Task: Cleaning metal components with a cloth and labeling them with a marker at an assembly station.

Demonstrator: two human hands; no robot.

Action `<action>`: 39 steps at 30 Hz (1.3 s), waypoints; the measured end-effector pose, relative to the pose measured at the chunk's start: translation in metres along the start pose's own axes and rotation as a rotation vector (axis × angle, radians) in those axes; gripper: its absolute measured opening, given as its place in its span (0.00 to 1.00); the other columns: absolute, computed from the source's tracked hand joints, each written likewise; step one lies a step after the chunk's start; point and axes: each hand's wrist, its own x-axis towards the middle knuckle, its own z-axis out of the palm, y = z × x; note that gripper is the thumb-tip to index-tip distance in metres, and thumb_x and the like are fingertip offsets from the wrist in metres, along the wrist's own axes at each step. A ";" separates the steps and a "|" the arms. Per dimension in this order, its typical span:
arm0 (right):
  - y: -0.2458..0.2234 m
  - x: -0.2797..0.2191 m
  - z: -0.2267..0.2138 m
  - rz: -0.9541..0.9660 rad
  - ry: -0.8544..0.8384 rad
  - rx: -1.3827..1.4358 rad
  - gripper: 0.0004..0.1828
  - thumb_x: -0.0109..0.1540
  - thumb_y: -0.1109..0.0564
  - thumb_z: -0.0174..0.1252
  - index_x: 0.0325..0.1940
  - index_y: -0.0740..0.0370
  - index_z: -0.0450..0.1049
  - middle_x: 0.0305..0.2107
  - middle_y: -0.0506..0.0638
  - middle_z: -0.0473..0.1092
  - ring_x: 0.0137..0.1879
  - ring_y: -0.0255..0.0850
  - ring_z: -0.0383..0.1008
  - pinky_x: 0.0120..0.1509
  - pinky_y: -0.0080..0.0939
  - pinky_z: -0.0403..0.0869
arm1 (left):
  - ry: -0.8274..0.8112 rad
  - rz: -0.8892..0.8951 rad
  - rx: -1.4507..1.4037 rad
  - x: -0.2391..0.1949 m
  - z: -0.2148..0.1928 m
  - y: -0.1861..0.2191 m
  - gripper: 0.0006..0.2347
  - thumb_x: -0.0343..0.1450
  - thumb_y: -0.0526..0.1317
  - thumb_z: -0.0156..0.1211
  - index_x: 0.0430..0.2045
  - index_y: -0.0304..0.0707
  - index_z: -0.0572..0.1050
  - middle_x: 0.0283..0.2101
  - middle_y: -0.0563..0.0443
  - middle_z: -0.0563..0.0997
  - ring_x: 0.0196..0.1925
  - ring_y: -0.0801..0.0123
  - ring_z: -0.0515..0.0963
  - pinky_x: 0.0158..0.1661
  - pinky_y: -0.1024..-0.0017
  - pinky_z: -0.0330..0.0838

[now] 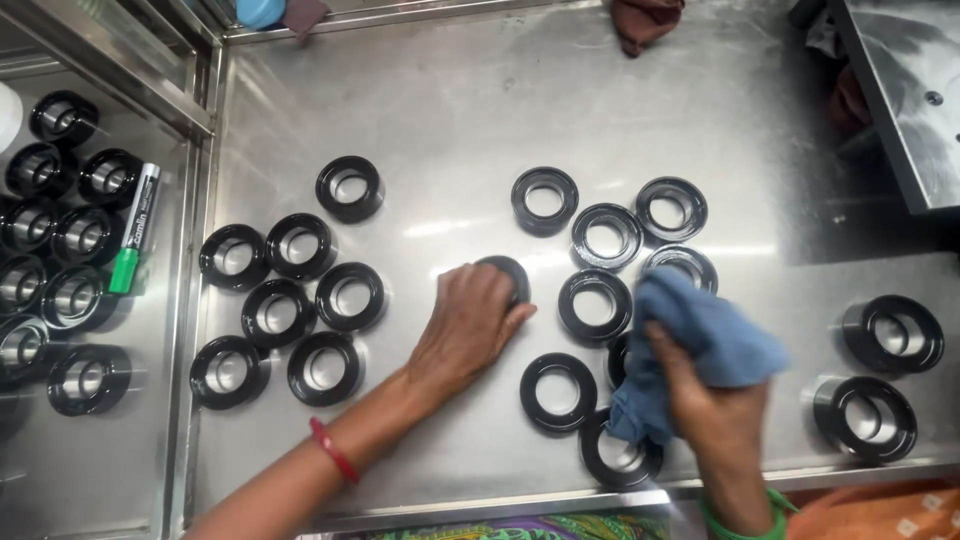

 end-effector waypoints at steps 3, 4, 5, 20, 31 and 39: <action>-0.020 -0.006 0.028 -0.104 -0.252 -0.018 0.18 0.61 0.64 0.63 0.55 0.66 0.74 0.42 0.50 0.76 0.44 0.35 0.78 0.48 0.32 0.76 | 0.028 -0.506 -0.609 -0.022 -0.021 0.016 0.18 0.81 0.51 0.43 0.35 0.35 0.73 0.33 0.51 0.71 0.37 0.65 0.71 0.44 0.68 0.66; -0.029 -0.008 0.038 -0.232 -0.315 -0.126 0.19 0.59 0.65 0.63 0.55 0.65 0.75 0.43 0.53 0.76 0.44 0.39 0.78 0.48 0.34 0.76 | 0.086 -0.705 -1.191 -0.028 -0.024 0.022 0.18 0.79 0.52 0.46 0.34 0.35 0.72 0.31 0.53 0.70 0.35 0.69 0.69 0.42 0.71 0.67; -0.038 -0.008 0.048 -0.366 -0.377 -0.234 0.21 0.56 0.66 0.63 0.54 0.65 0.75 0.45 0.55 0.75 0.44 0.42 0.79 0.47 0.35 0.77 | 0.157 -0.886 -1.776 -0.031 -0.027 0.027 0.18 0.78 0.53 0.48 0.34 0.36 0.72 0.29 0.55 0.69 0.33 0.73 0.67 0.39 0.74 0.67; -0.089 -0.044 0.095 -0.111 -0.442 -0.138 0.14 0.65 0.50 0.62 0.47 0.62 0.80 0.26 0.48 0.77 0.28 0.32 0.78 0.29 0.36 0.75 | 0.649 -0.329 -0.518 -0.071 -0.081 0.065 0.22 0.83 0.46 0.35 0.21 0.38 0.72 0.45 0.45 0.70 0.52 0.60 0.63 0.57 0.61 0.57; -0.018 -0.053 0.111 0.404 -0.372 0.289 0.25 0.63 0.33 0.55 0.42 0.58 0.74 0.31 0.39 0.69 0.36 0.28 0.68 0.39 0.31 0.69 | 0.530 -0.581 -1.457 -0.076 -0.077 0.057 0.15 0.82 0.46 0.42 0.44 0.33 0.73 0.38 0.43 0.67 0.32 0.69 0.66 0.36 0.73 0.63; -0.038 -0.056 0.105 0.469 -0.329 0.501 0.30 0.63 0.27 0.51 0.39 0.57 0.72 0.28 0.40 0.67 0.35 0.30 0.67 0.39 0.32 0.70 | 0.609 -0.787 -2.046 -0.057 -0.030 0.057 0.18 0.82 0.49 0.47 0.40 0.30 0.75 0.31 0.53 0.58 0.32 0.72 0.61 0.35 0.71 0.60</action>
